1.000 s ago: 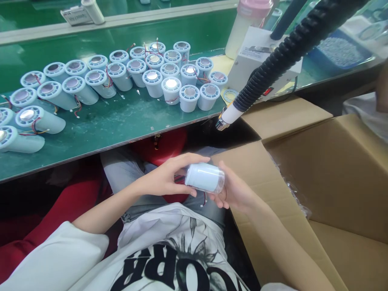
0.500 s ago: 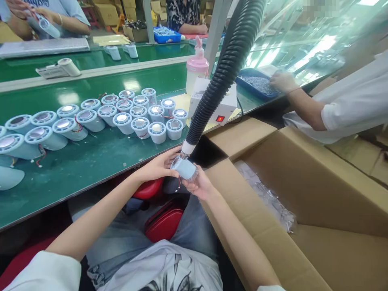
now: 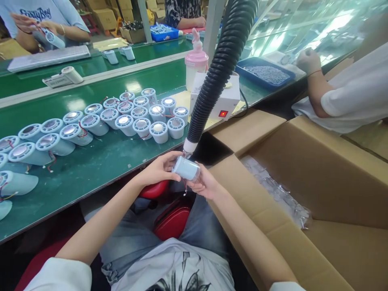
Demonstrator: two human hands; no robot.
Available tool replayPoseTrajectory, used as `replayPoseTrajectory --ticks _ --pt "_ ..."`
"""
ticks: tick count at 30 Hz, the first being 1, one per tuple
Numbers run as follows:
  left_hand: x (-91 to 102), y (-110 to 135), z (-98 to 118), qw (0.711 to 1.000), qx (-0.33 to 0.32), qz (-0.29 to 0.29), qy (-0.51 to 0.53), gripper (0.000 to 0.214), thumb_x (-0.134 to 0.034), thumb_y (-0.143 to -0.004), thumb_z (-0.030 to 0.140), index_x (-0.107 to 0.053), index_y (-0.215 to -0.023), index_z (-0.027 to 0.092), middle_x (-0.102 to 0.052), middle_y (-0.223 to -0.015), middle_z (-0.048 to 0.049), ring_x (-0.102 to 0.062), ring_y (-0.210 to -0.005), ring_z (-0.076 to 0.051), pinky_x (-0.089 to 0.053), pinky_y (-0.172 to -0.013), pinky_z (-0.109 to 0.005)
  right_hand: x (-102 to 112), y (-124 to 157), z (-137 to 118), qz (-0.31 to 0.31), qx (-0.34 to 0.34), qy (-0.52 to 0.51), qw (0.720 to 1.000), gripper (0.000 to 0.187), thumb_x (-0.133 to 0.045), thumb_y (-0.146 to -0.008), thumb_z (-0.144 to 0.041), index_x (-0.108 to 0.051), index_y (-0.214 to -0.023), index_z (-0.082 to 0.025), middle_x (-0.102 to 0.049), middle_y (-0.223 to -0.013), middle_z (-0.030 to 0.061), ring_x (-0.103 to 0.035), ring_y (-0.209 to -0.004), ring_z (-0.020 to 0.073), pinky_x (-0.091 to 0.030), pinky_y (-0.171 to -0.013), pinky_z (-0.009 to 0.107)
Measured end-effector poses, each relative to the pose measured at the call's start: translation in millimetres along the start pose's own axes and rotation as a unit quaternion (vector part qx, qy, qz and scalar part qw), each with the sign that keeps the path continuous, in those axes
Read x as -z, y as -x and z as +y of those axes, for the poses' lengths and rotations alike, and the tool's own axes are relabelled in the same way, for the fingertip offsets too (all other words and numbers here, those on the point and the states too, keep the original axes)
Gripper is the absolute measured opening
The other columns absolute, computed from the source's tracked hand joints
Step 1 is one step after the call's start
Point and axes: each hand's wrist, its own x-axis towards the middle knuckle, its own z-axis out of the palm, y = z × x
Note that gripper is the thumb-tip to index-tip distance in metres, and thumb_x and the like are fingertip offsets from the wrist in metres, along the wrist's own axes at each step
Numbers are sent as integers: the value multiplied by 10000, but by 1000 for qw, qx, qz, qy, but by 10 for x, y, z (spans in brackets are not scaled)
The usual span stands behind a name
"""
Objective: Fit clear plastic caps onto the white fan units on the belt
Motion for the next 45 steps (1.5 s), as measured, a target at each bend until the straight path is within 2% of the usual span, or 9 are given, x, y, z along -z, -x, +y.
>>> replayPoseTrajectory --ticks 4,9,13,23,28,34,38,41,45 --pt "-36 -110 63 1000 -12 -3 -12 688 -808 -628 196 -531 -1258 184 -564 -1299 -148 -543 -1180 -266 -409 -1010 -425 30 -63 59 -11 17 -19 1000 643 -97 -947 -540 -562 -831 -112 -460 -442 -12 -117 -311 17 -142 -277 79" --pt "-56 -240 141 999 -28 -15 -5 681 -806 -643 254 -538 -1262 158 -581 -1293 -166 -528 -1207 -292 -432 -993 -404 15 -153 128 -21 57 -55 997 582 -138 -940 -523 -543 -786 -134 -432 -466 -18 -101 -345 30 -156 -281 83" --pt "-43 -215 177 999 -30 -8 -8 684 -809 -640 267 -543 -1261 156 -568 -1315 -169 -520 -1221 -302 -442 -985 -396 -20 -190 154 -26 59 -68 996 566 -110 -947 -464 -545 -792 -136 -433 -475 -13 -112 -347 36 -176 -285 88" --pt "-4 -101 191 1000 -14 8 -14 683 -813 -632 284 -562 -1255 164 -532 -1362 -158 -481 -1265 -315 -387 -1040 -419 -135 -172 153 -4 48 -36 998 633 -28 -954 -456 -545 -795 -127 -439 -450 -12 -121 -330 25 -161 -292 82" --pt "-47 120 148 1000 -26 -10 -15 660 -806 -638 186 -529 -1237 205 -547 -1336 -145 -540 -1199 -274 -447 -985 -387 -234 68 134 20 30 7 999 619 -48 -971 -464 -549 -839 -125 -505 -452 11 -204 -294 24 -147 -287 85" --pt "-330 589 250 996 -64 -36 -52 712 -808 -584 46 -498 -1191 251 -534 -1330 -115 -534 -1210 -259 -487 -951 -352 -457 551 192 59 -28 96 993 623 -166 -981 -518 -590 -806 -96 -572 -483 45 -400 -298 38 -234 -279 95" --pt "-442 777 321 990 -86 -43 -105 804 -807 -598 74 -468 -1286 313 -534 -1324 -85 -541 -1196 -249 -490 -949 -336 -608 741 218 74 -80 121 987 660 -124 -979 -532 -595 -798 -108 -578 -491 33 -442 -298 45 -252 -260 96" --pt "-477 858 363 983 -98 -50 -149 709 -783 -646 123 -514 -1275 308 -525 -1328 -78 -505 -1227 -255 -471 -977 -348 -660 794 260 75 -118 126 982 710 -77 -969 -553 -602 -803 -106 -573 -490 32 -452 -290 46 -248 -253 99" --pt "-536 939 441 986 -61 -35 -149 647 -749 -695 151 -506 -1279 289 -515 -1322 -84 -505 -1220 -256 -486 -962 -340 -641 818 360 53 -86 173 980 736 -160 -907 -680 -599 -764 -107 -569 -522 34 -489 -327 58 -287 -272 113"
